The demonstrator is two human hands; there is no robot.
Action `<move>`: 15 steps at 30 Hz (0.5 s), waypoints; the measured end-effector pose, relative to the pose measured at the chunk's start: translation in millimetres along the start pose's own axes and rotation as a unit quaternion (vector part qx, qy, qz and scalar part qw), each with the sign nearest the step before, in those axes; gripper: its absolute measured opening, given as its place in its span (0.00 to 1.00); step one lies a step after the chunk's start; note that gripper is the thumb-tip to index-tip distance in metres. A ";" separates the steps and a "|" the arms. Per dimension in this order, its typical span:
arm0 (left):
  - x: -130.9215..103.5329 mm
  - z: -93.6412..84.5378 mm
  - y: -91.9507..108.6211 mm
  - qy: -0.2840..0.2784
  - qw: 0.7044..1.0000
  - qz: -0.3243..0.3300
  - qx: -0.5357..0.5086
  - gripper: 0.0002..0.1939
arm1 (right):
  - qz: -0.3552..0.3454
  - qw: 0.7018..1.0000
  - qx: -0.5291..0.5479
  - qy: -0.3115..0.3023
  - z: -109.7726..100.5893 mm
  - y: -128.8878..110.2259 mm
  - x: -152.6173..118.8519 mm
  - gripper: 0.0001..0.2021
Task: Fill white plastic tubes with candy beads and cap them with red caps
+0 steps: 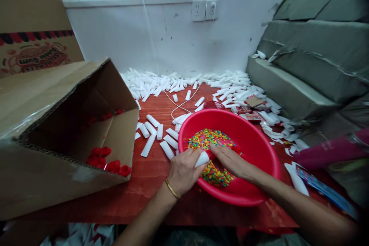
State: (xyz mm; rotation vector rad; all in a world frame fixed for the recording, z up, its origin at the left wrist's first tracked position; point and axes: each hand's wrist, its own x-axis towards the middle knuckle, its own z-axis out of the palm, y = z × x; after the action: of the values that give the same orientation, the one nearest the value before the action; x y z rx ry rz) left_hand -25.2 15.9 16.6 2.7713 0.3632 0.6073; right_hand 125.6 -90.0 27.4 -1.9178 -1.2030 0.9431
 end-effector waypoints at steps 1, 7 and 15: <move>-0.2 -0.3 -0.3 -0.001 1.000 -0.003 -0.006 0.15 | -0.043 0.999 -0.016 0.014 -1.4 -0.4 -1.0 0.28; -2.1 3.3 4.0 0.005 0.999 0.032 0.042 0.16 | 0.057 0.996 0.042 -0.056 4.7 -4.5 -1.5 0.28; -72.4 -17.7 -15.5 0.102 0.994 -0.026 -0.015 0.17 | -0.022 0.954 -0.299 -0.027 -58.1 7.0 14.8 0.19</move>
State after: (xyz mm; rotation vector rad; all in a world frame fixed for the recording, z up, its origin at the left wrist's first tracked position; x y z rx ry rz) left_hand -99.5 12.4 0.3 2.6677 0.4642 0.8793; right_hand 182.3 -88.2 47.9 -2.3172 -1.6978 0.6501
